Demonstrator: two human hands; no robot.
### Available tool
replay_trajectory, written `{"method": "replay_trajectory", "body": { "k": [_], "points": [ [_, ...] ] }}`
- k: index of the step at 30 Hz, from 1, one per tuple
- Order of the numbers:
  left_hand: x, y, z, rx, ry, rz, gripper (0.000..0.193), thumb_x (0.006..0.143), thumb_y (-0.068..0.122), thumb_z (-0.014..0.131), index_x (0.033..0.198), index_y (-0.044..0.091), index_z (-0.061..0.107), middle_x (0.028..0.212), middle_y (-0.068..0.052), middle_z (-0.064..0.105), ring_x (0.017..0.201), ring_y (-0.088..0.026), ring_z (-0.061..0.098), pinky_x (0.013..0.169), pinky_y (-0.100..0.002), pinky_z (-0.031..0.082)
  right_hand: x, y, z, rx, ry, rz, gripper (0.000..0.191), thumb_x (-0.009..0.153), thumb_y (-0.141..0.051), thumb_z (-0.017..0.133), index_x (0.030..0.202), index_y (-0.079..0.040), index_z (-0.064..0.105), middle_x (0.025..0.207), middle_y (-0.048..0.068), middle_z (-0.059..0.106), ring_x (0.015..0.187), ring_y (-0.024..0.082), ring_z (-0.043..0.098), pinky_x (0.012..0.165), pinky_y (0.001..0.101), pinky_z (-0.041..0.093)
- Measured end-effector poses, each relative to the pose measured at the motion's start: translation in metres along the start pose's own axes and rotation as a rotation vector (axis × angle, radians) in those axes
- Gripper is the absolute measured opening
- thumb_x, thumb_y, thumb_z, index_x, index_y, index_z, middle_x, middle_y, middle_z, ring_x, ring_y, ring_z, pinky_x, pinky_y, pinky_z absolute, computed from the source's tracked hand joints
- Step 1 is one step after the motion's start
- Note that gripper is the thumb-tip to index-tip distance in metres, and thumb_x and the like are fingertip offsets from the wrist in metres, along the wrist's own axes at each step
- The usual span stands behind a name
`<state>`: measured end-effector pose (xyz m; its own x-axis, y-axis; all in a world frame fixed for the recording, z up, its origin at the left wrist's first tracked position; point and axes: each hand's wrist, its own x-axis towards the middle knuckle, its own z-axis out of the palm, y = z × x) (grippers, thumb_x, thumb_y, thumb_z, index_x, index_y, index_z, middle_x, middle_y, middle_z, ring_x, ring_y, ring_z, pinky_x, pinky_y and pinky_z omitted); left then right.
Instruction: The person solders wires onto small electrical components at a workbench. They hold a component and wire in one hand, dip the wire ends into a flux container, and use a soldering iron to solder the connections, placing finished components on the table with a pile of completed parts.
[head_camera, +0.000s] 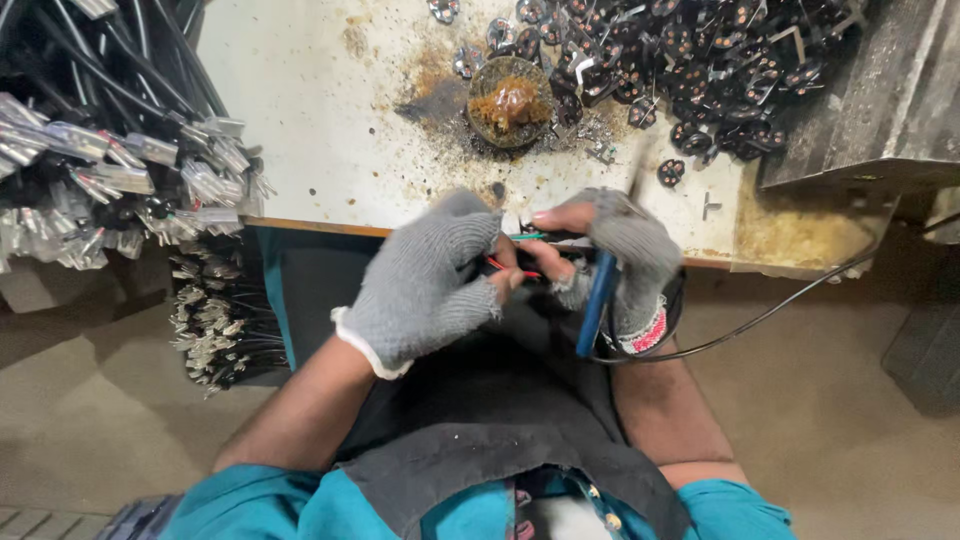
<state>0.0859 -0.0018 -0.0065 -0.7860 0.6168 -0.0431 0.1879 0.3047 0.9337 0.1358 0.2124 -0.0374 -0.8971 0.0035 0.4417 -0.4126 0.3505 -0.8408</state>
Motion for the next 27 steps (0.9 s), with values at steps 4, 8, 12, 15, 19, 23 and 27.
{"method": "replay_trajectory", "body": {
  "k": [4, 8, 12, 15, 19, 23, 27],
  "points": [
    [0.007, -0.010, -0.018, 0.029, -0.150, 0.145, 0.018, 0.078, 0.021, 0.079, 0.083, 0.013, 0.064, 0.099, -0.010, 0.067, 0.086, -0.030, 0.070, 0.072, -0.038, 0.054, 0.017, -0.003, -0.004, -0.348, -0.309, 0.147, 0.015, 0.086, -0.021, 0.079, 0.099, -0.015, 0.075, 0.080, 0.009, 0.068, 0.078, 0.031, 0.066, 0.074, 0.0400, 0.050],
    [0.018, -0.028, -0.018, 0.234, -0.039, 0.116, 0.020, 0.073, 0.019, 0.082, 0.081, 0.012, 0.065, 0.089, -0.008, 0.067, 0.078, -0.032, 0.069, 0.065, -0.042, 0.052, 0.020, 0.002, 0.002, -0.454, -0.336, 0.139, 0.020, 0.086, -0.021, 0.081, 0.105, -0.015, 0.079, 0.084, 0.009, 0.070, 0.078, 0.032, 0.065, 0.073, 0.0421, 0.049],
    [0.024, -0.043, -0.008, 0.198, 0.139, 0.109, 0.021, 0.076, 0.018, 0.082, 0.085, 0.012, 0.064, 0.093, -0.006, 0.068, 0.083, -0.028, 0.070, 0.072, -0.038, 0.055, 0.018, 0.012, 0.009, -0.471, -0.227, 0.081, 0.028, 0.096, -0.029, 0.082, 0.118, -0.013, 0.076, 0.103, 0.007, 0.076, 0.089, 0.030, 0.068, 0.081, 0.0402, 0.052],
    [0.027, -0.049, -0.007, 0.233, 0.152, 0.123, 0.019, 0.076, 0.017, 0.081, 0.086, 0.012, 0.065, 0.093, -0.007, 0.067, 0.084, -0.029, 0.069, 0.073, -0.039, 0.055, 0.018, 0.016, 0.009, -0.546, -0.296, 0.131, 0.031, 0.085, -0.035, 0.086, 0.104, -0.013, 0.077, 0.091, 0.006, 0.075, 0.076, 0.031, 0.064, 0.072, 0.0418, 0.049],
    [0.030, -0.050, -0.014, 0.168, 0.092, 0.087, 0.018, 0.077, 0.018, 0.082, 0.084, 0.012, 0.066, 0.092, -0.007, 0.068, 0.085, -0.027, 0.069, 0.073, -0.037, 0.054, 0.020, 0.020, 0.006, -0.520, -0.316, 0.138, 0.029, 0.082, -0.031, 0.088, 0.103, -0.014, 0.077, 0.082, 0.005, 0.070, 0.073, 0.030, 0.063, 0.069, 0.0416, 0.048],
    [0.029, -0.052, -0.027, -0.181, -0.025, 0.019, 0.018, 0.085, 0.019, 0.079, 0.087, 0.010, 0.065, 0.093, -0.005, 0.068, 0.087, -0.023, 0.068, 0.078, -0.034, 0.054, 0.023, 0.022, 0.008, -0.556, -0.321, 0.060, 0.026, 0.079, -0.026, 0.089, 0.100, -0.015, 0.078, 0.078, 0.005, 0.068, 0.067, 0.030, 0.060, 0.063, 0.0423, 0.045],
    [0.027, -0.053, -0.021, -0.114, 0.060, -0.026, 0.017, 0.083, 0.016, 0.081, 0.087, 0.008, 0.067, 0.090, -0.008, 0.066, 0.085, -0.025, 0.067, 0.076, -0.036, 0.054, 0.022, 0.022, 0.012, -0.593, -0.303, 0.050, 0.028, 0.077, -0.027, 0.090, 0.100, -0.016, 0.076, 0.078, 0.006, 0.068, 0.067, 0.030, 0.060, 0.062, 0.0421, 0.044]
  ]
}}
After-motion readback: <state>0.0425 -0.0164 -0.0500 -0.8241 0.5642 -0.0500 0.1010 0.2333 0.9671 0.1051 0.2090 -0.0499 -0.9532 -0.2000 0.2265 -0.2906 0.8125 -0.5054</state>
